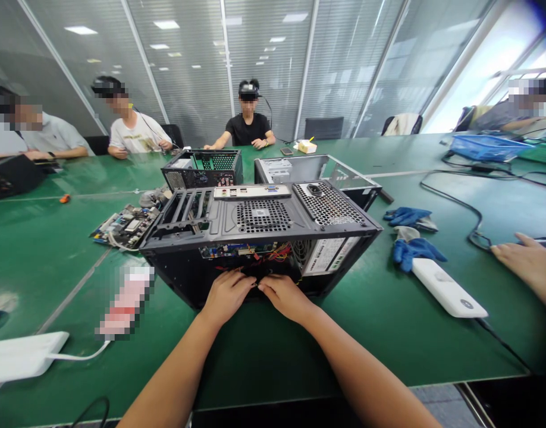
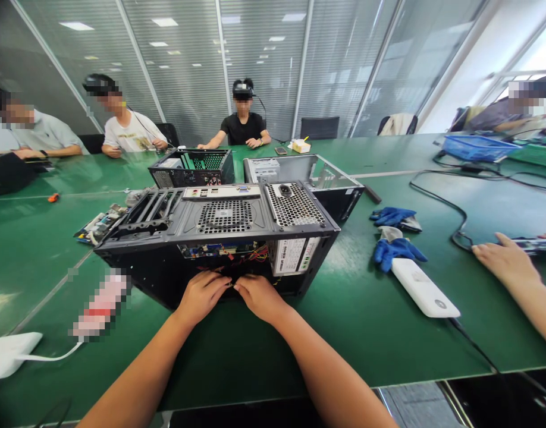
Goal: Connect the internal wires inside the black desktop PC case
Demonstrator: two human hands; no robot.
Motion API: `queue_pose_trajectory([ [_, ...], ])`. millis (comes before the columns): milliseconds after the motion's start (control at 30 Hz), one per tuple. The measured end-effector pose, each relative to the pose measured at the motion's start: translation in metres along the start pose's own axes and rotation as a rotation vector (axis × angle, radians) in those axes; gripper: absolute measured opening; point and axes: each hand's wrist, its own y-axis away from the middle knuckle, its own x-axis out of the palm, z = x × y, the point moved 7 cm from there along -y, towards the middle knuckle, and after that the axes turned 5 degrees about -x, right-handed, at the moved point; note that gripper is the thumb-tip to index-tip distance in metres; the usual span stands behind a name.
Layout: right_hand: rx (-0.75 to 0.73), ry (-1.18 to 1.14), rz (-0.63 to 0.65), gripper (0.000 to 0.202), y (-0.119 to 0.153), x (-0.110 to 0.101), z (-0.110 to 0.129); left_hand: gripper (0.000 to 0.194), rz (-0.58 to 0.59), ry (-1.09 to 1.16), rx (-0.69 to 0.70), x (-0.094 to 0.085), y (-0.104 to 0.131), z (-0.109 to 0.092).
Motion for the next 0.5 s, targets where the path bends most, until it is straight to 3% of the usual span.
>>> queue_pose_trajectory([
  [500,0.016,0.013,-0.044,0.019,0.0001,-0.0041,0.0006,0.023,0.088,-0.070,-0.069,0.0059,-0.0033,0.0032],
])
